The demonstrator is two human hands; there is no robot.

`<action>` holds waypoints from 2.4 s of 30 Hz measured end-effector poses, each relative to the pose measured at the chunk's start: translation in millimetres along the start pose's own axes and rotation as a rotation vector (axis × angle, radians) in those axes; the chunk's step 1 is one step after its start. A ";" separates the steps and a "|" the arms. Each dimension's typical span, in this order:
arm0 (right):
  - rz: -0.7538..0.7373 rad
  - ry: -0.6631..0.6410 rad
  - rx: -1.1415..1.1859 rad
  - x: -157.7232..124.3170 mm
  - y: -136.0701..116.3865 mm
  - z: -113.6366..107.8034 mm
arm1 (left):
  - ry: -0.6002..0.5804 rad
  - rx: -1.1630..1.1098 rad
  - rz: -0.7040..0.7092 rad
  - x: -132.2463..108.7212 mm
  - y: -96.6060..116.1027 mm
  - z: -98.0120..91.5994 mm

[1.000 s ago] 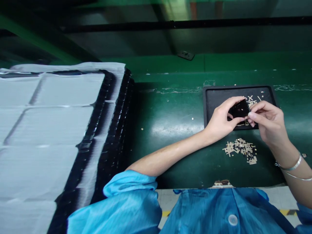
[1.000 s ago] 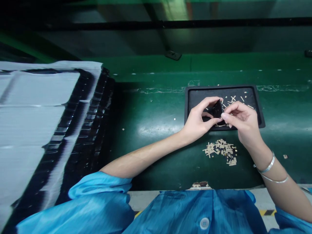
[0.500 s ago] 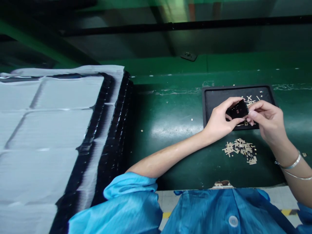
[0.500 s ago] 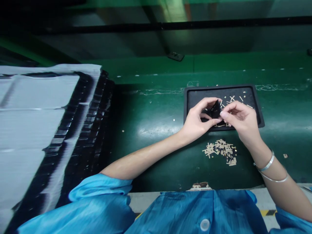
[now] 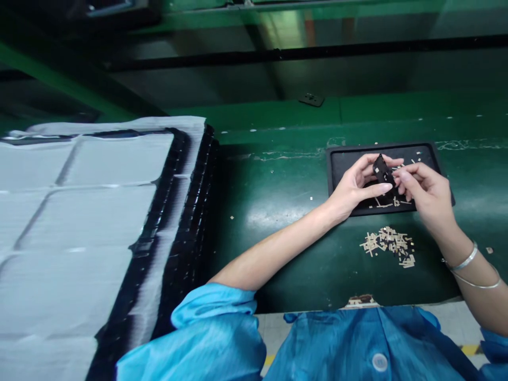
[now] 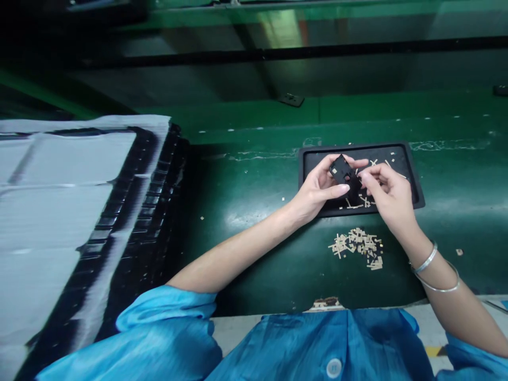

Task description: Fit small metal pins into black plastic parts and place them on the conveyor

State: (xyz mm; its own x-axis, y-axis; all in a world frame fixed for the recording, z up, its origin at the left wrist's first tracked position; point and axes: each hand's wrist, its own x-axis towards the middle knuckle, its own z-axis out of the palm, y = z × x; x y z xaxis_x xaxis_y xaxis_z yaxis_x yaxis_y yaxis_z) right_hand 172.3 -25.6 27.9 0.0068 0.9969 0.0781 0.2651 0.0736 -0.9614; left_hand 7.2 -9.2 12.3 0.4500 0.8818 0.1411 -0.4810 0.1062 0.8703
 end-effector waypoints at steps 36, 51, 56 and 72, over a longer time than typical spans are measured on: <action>-0.464 -0.706 -0.843 -49.4 -26.3 -8.4 | 0.234 -0.001 -0.055 6.3 -5.7 7.4; -0.524 -0.826 -1.060 -40.1 -33.8 15.7 | 0.211 0.006 -0.086 10.8 -6.0 9.9; -0.461 -0.828 -1.038 -40.7 -34.1 14.8 | 0.206 0.018 -0.082 11.5 -6.6 9.8; -0.206 -0.885 -0.874 -29.0 -38.0 0.7 | 0.207 0.025 -0.084 9.4 -4.1 9.7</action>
State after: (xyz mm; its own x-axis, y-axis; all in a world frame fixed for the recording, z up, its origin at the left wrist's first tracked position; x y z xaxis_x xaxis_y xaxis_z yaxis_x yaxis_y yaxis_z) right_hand 161.4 -57.4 62.0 -0.6675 0.6711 -0.3226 0.7349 0.5241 -0.4304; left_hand 20.7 -5.8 14.6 0.3226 0.9461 -0.0294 -0.4286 0.1738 0.8866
